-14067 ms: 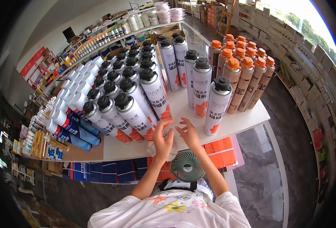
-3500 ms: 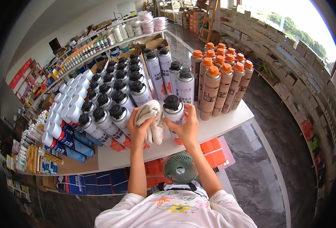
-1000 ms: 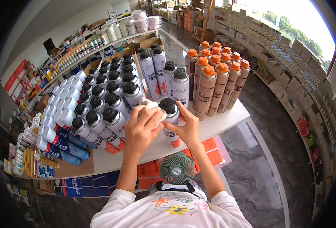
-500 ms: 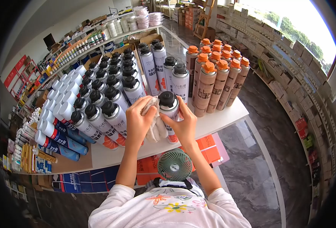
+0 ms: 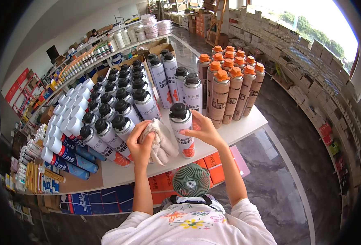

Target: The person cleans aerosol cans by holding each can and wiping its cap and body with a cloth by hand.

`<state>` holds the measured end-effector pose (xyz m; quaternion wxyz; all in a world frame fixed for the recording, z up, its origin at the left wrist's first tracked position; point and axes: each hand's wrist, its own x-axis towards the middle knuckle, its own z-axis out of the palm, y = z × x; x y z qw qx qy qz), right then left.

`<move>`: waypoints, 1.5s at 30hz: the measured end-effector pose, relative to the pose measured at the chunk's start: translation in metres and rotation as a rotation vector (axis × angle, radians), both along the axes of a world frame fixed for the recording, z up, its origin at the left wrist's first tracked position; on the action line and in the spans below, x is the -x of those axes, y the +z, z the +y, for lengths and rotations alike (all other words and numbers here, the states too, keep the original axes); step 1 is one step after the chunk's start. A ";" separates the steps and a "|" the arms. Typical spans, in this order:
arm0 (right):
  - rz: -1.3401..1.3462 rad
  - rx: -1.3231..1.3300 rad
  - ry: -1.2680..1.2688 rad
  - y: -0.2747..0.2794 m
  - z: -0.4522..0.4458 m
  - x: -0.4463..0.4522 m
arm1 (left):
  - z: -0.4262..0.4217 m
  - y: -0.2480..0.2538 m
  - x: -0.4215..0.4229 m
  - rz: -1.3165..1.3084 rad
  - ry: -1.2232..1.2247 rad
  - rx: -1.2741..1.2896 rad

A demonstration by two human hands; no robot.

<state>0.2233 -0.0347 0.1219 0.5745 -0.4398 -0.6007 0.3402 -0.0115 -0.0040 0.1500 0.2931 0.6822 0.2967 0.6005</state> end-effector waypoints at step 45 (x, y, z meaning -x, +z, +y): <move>0.058 -0.126 -0.352 -0.022 -0.015 0.056 | 0.003 0.036 -0.020 0.541 0.177 -0.648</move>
